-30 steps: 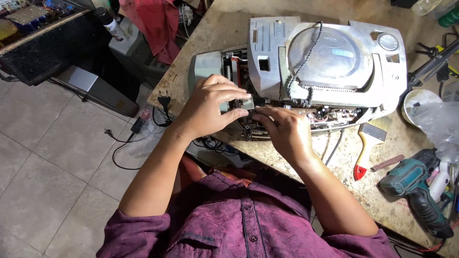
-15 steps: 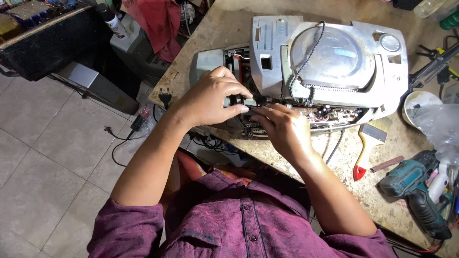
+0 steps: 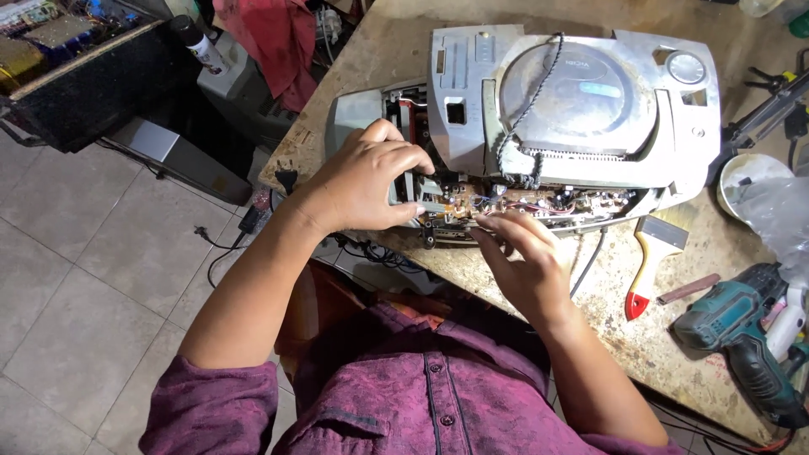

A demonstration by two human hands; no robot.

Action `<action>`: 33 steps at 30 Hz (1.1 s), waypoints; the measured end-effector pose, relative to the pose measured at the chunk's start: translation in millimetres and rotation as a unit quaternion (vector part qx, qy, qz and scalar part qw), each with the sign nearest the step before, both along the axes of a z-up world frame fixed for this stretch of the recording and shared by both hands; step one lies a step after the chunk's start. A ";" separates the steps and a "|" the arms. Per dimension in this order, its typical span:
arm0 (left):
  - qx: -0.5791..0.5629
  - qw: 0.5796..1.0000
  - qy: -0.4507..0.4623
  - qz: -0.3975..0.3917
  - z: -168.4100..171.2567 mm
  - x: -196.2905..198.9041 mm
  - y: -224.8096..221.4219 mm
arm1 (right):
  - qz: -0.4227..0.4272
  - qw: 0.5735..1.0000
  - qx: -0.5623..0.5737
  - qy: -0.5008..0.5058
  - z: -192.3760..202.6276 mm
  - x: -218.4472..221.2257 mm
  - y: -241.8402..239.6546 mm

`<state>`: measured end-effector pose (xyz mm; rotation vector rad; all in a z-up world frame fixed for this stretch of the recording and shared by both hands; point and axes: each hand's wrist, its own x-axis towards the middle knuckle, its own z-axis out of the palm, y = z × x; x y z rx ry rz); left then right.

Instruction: Disassembling a portable cassette and CD player to access and remove internal components.

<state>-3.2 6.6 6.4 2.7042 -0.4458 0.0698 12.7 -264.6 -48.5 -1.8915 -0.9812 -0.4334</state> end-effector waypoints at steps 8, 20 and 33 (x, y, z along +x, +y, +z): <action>0.020 1.000 -0.004 -0.014 12.4 -2.6 -10.7 | -0.032 0.998 0.039 0.046 -27.9 -19.8 -30.3; -0.144 0.987 0.039 0.067 25.3 6.4 -13.1 | 0.000 0.996 0.059 0.064 -27.0 -21.8 -31.7; -0.568 0.761 0.242 0.200 16.5 11.5 2.8 | 0.007 0.995 0.060 0.081 -31.3 -20.3 -30.7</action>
